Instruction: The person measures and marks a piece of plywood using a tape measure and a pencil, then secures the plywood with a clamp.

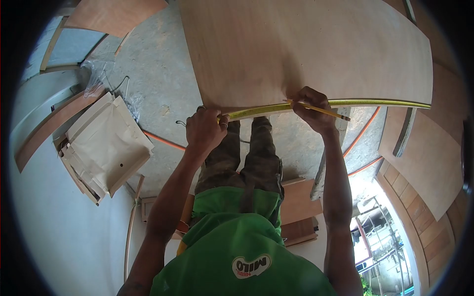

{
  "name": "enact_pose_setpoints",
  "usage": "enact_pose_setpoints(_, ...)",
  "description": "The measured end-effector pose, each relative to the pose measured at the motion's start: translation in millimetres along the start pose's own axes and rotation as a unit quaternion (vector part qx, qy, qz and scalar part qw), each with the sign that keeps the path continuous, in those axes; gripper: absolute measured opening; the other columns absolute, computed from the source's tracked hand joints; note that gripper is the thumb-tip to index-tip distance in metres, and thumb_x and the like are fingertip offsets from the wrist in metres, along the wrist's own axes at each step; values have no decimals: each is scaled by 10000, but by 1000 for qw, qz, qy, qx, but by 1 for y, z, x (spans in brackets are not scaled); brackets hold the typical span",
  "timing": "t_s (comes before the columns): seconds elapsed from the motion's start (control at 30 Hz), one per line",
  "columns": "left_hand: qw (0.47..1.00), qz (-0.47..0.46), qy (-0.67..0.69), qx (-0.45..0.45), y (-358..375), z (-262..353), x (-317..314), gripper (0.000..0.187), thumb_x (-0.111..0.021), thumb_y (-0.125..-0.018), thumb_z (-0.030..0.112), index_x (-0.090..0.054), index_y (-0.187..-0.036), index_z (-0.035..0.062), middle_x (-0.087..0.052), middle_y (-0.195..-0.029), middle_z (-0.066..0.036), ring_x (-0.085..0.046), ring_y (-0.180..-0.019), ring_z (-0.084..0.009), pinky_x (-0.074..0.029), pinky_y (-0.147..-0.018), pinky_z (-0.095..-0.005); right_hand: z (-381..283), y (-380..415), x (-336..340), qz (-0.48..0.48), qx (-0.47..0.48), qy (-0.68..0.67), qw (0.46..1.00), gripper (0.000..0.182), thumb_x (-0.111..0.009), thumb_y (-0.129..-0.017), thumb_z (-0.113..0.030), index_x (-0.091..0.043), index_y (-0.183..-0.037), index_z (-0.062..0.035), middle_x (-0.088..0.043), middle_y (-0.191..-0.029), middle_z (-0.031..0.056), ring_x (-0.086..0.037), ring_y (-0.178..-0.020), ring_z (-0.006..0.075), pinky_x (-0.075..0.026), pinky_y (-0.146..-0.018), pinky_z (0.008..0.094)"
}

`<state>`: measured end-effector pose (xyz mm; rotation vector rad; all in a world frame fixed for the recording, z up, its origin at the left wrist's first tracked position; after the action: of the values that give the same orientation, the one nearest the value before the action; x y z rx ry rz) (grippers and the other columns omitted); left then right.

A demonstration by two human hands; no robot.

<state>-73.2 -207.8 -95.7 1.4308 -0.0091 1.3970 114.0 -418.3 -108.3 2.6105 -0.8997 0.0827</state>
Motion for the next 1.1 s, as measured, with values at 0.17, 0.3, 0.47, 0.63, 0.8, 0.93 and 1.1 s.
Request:
enact_pose_setpoints(0.17,1000,14,15,-2,1,1,2,289,-624,-845,293,-674,-963,34,-647,-919,-187,-645,-853,-336,-513,-776,-428,1,-1,0,-35,-31,56,997,55,-650,-773,-13,-614,-811,4,-643,-796,57,-646,-828,129,-515,-747,265)
enact_pose_setpoints(0.3,1000,-1,16,3,0,0,1,288,-625,-842,288,-677,-966,33,-647,-924,-195,-647,-844,-337,-517,-772,-426,4,0,-1,-30,-42,47,998,60,-673,-767,-40,-645,-803,-1,-662,-798,46,-644,-783,110,-522,-705,260)
enact_pose_setpoints(0.47,1000,0,8,5,0,1,2,288,-625,-844,282,-679,-970,29,-649,-949,-203,-652,-843,-334,-517,-775,-428,-9,0,-4,-24,102,117,988,70,-664,-739,-17,-600,-765,-26,-579,-699,38,-581,-651,74,-464,-577,240)
enact_pose_setpoints(0.63,1000,-3,9,3,0,1,2,303,-622,-847,289,-678,-983,24,-647,-947,-210,-651,-855,-336,-517,-784,-426,0,1,-2,-8,3,82,997,78,-656,-748,-2,-580,-755,-20,-566,-696,26,-572,-633,66,-460,-565,236)
enact_pose_setpoints(0.8,1000,-3,3,10,1,3,4,305,-624,-845,287,-678,-991,24,-646,-949,-214,-650,-862,-337,-516,-793,-422,3,1,-3,-39,31,104,993,107,-686,-776,-63,-658,-863,-7,-658,-784,45,-623,-700,87,-505,-623,236)
enact_pose_setpoints(0.93,1000,14,9,-1,0,-1,-1,285,-632,-833,280,-681,-977,39,-653,-907,-184,-651,-817,-315,-498,-764,-431,-1,2,-4,-37,-11,90,995,99,-680,-781,-64,-657,-858,-6,-657,-781,43,-618,-696,84,-496,-614,235)
enact_pose_setpoints(1.1,999,30,7,-9,-1,-3,-4,266,-638,-823,276,-686,-963,56,-658,-872,-153,-651,-769,-292,-482,-727,-437,1,2,-4,-33,-31,59,997,92,-674,-782,-67,-657,-852,-9,-657,-776,41,-615,-692,84,-493,-621,238)
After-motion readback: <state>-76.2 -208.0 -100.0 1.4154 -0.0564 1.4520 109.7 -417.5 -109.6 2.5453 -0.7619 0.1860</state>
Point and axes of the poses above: each hand's wrist, its own y-axis away from the middle knuckle, its own x-axis out of the back of the hand, z = x × y, the point moved 5 cm from there along -y, towards the middle knuckle
